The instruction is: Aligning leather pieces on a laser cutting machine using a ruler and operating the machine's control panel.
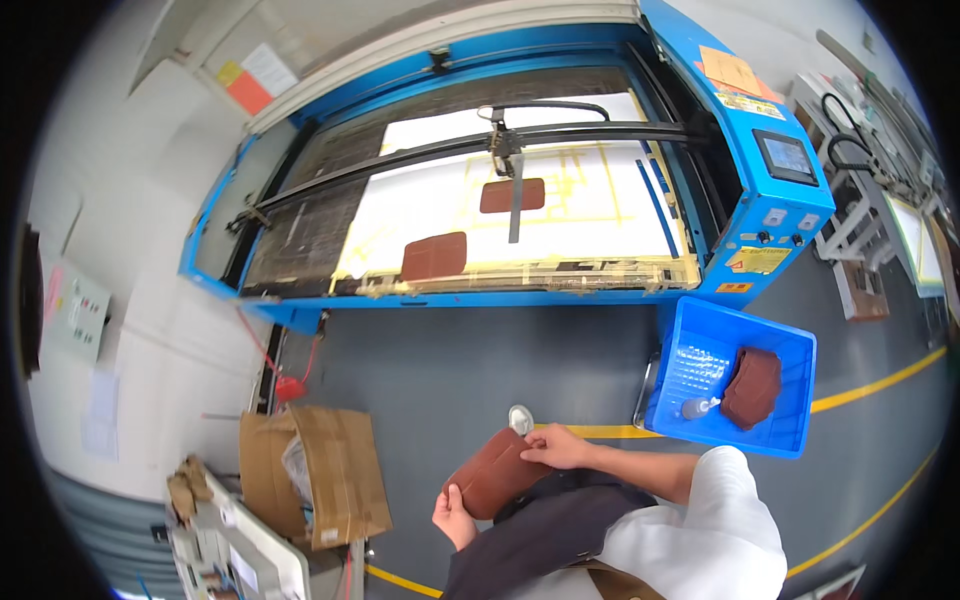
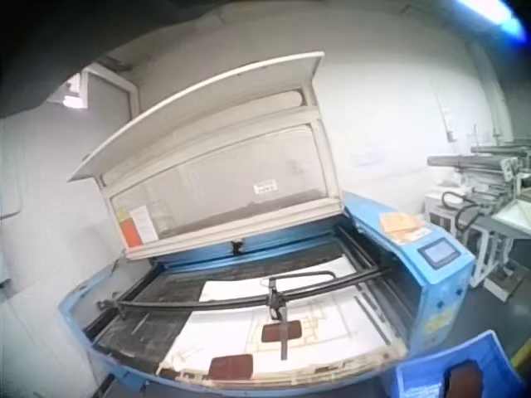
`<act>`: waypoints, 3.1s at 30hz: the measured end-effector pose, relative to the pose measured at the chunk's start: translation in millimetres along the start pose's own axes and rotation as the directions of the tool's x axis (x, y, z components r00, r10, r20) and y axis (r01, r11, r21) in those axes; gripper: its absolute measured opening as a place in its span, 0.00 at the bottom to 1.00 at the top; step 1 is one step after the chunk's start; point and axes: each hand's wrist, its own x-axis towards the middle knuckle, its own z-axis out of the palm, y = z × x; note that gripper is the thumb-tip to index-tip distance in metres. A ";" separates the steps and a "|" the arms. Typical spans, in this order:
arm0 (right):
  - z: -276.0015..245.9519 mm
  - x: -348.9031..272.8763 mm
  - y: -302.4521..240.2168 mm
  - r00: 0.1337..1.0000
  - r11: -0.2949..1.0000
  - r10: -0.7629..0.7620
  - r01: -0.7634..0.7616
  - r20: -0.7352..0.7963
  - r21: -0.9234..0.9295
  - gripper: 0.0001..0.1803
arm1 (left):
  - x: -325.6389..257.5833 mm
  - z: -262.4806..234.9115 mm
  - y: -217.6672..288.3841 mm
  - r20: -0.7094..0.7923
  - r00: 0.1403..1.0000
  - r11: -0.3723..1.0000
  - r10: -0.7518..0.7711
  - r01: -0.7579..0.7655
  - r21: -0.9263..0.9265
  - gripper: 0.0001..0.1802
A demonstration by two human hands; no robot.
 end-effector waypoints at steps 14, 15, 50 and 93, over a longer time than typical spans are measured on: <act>-85.1 140.3 -37.9 0.522 0.805 0.421 0.162 -0.741 0.571 0.05 | 315.0 210.3 70.2 0.608 0.698 0.844 -0.379 -0.009 0.536 0.15; -90.9 144.9 -35.7 0.521 0.791 0.444 0.153 -0.728 0.592 0.05 | 325.3 219.5 69.8 0.605 0.699 0.809 -0.380 -0.066 0.584 0.15; -238.4 358.2 -108.3 0.537 0.905 0.203 -0.422 -0.819 -0.053 0.12 | 564.9 375.0 101.2 0.606 0.788 0.694 -0.111 -0.375 0.615 0.14; -283.9 412.2 -99.5 0.218 0.819 0.183 -0.573 -0.959 0.027 0.23 | 535.0 544.8 37.8 0.966 -0.242 0.034 0.088 -0.969 -0.245 0.23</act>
